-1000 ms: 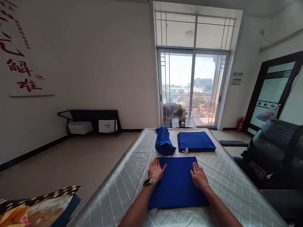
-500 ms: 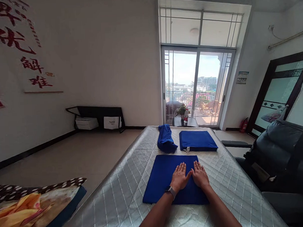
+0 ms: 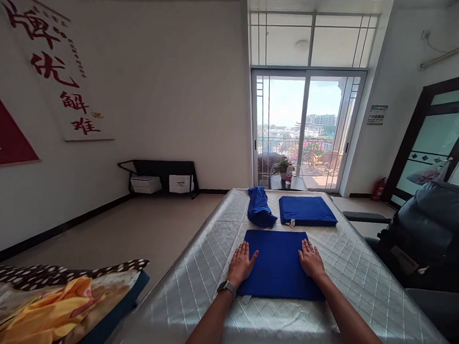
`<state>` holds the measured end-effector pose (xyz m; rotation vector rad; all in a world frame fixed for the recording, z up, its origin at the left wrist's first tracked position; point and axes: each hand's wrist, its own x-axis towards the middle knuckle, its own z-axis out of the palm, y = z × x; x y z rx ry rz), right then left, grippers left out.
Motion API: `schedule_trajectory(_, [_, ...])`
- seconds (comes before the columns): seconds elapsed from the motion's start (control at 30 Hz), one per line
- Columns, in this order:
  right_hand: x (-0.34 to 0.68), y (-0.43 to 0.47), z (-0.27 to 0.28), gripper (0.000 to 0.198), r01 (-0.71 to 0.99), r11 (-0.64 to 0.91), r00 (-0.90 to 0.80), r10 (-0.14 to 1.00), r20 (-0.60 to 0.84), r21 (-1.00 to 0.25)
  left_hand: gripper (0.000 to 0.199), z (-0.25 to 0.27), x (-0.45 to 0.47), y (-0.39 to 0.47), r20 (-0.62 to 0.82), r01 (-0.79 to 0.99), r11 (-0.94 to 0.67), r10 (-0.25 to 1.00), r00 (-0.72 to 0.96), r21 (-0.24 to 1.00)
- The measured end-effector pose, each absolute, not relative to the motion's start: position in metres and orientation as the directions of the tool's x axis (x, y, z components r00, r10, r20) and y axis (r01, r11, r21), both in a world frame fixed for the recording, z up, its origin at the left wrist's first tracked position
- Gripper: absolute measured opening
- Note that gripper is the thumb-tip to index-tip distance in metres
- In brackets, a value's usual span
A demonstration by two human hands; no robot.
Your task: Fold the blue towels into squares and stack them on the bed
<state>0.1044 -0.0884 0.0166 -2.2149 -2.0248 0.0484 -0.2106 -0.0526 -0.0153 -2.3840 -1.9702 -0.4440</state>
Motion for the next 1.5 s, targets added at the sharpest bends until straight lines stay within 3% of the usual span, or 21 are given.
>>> schedule_trajectory(0.43, [0.102,-0.120,0.005,0.065,0.987,-0.066,0.076,0.995,0.068,-0.147,0.086,0.000,-0.188,-0.049,0.263,0.979,-0.166,0.956,0.129,0.122])
schedule_trajectory(0.67, [0.104,-0.121,0.005,0.064,0.988,-0.041,0.052,0.996,0.068,-0.151,0.078,0.005,-0.061,-0.083,0.296,0.822,-0.541,0.826,0.479,0.180])
schedule_trajectory(0.77, [0.105,-0.123,0.005,0.062,0.989,-0.032,0.043,0.997,0.069,-0.145,0.073,0.002,-0.031,-0.094,0.270,0.775,-0.594,0.800,0.537,0.218])
schedule_trajectory(0.93, [0.104,-0.122,0.008,0.066,0.985,-0.045,0.058,0.996,0.070,-0.168,0.073,0.003,-0.061,-0.092,0.232,0.819,-0.531,0.844,0.484,0.220])
schedule_trajectory(1.2, [0.103,-0.120,0.004,0.065,0.979,-0.066,0.081,0.994,0.073,-0.195,0.080,-0.017,-0.188,-0.075,0.236,0.951,-0.287,0.938,0.254,0.114])
schedule_trajectory(1.5, [0.099,-0.126,0.015,0.065,0.987,-0.070,0.079,0.995,0.059,-0.145,0.086,-0.018,-0.209,-0.083,0.236,0.960,-0.252,0.947,0.219,0.122])
